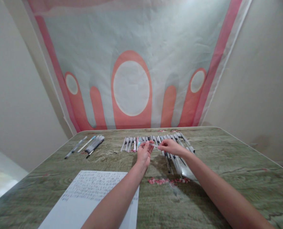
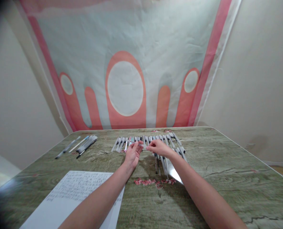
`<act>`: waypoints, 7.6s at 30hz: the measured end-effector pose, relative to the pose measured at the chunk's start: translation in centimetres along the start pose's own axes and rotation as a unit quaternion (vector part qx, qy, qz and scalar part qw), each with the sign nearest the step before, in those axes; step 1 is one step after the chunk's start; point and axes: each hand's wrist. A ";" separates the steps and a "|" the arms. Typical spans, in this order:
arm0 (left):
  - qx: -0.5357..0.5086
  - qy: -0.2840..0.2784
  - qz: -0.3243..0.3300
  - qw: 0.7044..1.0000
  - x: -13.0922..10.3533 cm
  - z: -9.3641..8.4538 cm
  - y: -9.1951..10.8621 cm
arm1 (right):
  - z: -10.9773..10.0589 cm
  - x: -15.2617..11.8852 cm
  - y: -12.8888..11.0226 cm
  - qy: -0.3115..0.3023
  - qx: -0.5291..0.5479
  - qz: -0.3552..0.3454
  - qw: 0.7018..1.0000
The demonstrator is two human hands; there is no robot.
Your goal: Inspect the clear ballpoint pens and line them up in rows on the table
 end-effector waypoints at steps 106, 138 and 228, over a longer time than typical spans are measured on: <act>0.459 -0.010 -0.080 0.885 -1.3 0.3 -2.0 | -0.4 -0.9 0.5 -0.041 -0.312 0.032 0.949; 0.555 -0.039 -0.022 0.831 -0.4 -1.5 -2.4 | -0.5 -1.2 -0.3 -0.098 -0.315 -0.030 0.944; 0.842 0.381 0.086 0.372 3.5 -15.9 22.0 | 0.8 0.0 1.1 0.109 -0.199 -0.084 0.970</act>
Point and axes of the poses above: each hand's wrist, its own x-axis towards the middle knuckle, its own z-axis out of the palm, y = z × x, and after that the axes turned 6 degrees about -z, right-handed
